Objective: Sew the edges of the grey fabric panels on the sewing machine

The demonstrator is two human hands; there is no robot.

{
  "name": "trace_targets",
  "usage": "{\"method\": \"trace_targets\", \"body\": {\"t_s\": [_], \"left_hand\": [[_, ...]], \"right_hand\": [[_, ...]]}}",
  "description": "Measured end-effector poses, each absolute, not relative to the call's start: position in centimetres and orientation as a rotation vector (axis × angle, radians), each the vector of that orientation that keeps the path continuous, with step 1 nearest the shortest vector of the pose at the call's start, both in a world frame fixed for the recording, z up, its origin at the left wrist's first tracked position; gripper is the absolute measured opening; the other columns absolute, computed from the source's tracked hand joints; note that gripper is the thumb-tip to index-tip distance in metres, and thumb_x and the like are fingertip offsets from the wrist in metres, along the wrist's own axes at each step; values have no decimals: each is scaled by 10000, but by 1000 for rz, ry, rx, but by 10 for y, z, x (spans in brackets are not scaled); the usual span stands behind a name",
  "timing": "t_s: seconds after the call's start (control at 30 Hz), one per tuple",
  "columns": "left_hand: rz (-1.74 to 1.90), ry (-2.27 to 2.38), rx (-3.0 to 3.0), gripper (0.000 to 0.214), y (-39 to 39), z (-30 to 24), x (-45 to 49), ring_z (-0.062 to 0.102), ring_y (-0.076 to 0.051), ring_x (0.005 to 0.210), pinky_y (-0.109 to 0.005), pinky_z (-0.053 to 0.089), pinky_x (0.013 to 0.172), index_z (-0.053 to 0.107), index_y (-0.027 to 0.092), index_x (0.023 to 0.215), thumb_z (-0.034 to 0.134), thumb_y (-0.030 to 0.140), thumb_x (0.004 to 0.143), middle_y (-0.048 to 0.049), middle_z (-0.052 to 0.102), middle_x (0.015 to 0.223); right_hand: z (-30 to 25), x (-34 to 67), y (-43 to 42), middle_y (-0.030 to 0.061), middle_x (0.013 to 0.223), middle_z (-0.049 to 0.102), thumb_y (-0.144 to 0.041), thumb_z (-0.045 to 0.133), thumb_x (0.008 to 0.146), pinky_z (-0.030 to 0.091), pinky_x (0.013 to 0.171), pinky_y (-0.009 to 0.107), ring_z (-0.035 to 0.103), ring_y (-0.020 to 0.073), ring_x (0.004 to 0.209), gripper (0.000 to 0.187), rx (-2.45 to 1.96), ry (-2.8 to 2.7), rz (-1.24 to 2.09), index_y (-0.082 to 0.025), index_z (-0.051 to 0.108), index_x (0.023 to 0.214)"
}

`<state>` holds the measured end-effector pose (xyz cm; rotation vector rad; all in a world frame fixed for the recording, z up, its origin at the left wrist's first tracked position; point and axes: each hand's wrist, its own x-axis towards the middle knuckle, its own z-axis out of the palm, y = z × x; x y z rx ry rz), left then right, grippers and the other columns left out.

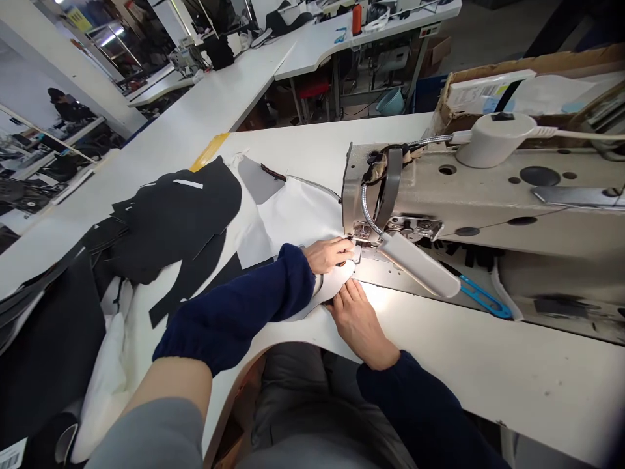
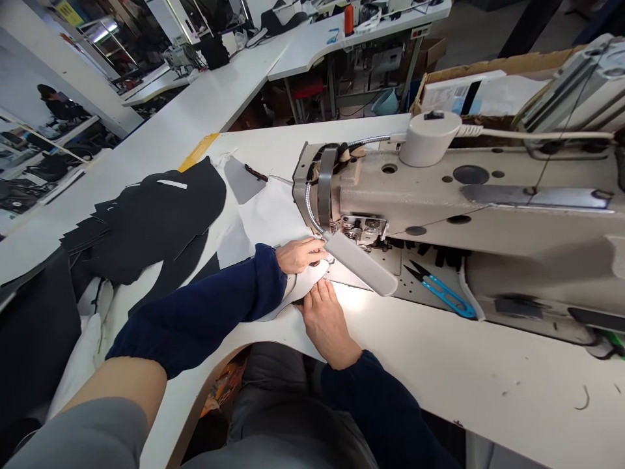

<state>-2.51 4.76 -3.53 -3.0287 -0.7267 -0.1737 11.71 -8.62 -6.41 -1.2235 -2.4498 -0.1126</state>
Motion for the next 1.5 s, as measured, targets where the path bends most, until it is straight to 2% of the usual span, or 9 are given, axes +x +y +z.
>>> {"method": "trace_targets", "body": {"t_s": [0.1,0.17,0.3,0.37,0.47,0.53,0.73,0.97,1.5], "left_hand": [[-162,-793,-3021,290,43,-30,-17,495,-200,1009,-279,452,862,639,133,1023,391,85,881,-108,546,1034],[-183,-919,-3004,241,34,-26,-12,491,-215,987,-303,449,877,647,124,1002,444,199,896,-113,524,1023],[-229,-1235,-2931,510,15,-18,-4,475,-256,982,-375,437,915,618,114,1114,568,531,826,-134,479,1070],[-166,-1307,-2922,450,11,-16,-1,479,-243,954,-363,437,905,614,114,1112,570,472,844,-123,488,1047],[-37,-1256,-2952,232,14,-15,-1,489,-201,880,-305,443,837,629,131,1039,478,237,899,-88,517,958],[9,-1181,-2974,229,18,-15,-2,490,-189,858,-285,442,799,631,138,1011,434,154,895,-76,526,933],[92,-1052,-3009,218,28,-16,-3,497,-209,920,-302,448,827,635,130,998,452,137,879,-83,554,990],[105,-906,-3063,296,50,-21,-7,489,-218,1047,-293,410,950,607,123,1155,488,162,887,-100,574,1057],[-81,-1121,-3044,289,55,-31,-8,553,-180,1032,-271,451,901,661,147,1100,467,106,889,-74,623,1071]], "right_hand": [[-63,116,-80,234,1092,606,-239,480,923,394,1014,517,490,350,1154,312,-1242,-2450,-100,7,638,1034],[-63,116,-78,233,1089,606,-189,465,918,399,1010,513,507,340,1132,292,-1232,-2494,-110,9,632,1053],[-64,115,-83,231,1002,627,-64,416,877,385,1027,519,554,322,1064,294,-1217,-2563,-120,35,625,1059],[-67,114,-85,253,1088,609,-55,413,868,382,1037,520,524,333,1133,339,-1234,-2544,-127,57,586,1137],[-72,113,-87,270,1229,556,-37,410,844,398,1038,514,447,349,1248,398,-1225,-2558,-171,73,543,1203],[-74,112,-87,290,1261,533,-32,408,828,404,1038,520,429,360,1271,403,-1218,-2571,-202,88,551,1186],[-74,103,-84,321,1264,519,-16,404,814,358,1085,531,419,356,1288,429,-1245,-2541,-162,111,530,1204],[-81,104,-74,329,1311,472,-26,448,813,378,1069,518,395,385,1298,445,-1308,-2480,-197,122,511,1227],[-84,107,-68,317,1345,443,-60,451,844,375,1059,507,371,374,1318,440,-1349,-2455,-201,113,493,1247]]}}
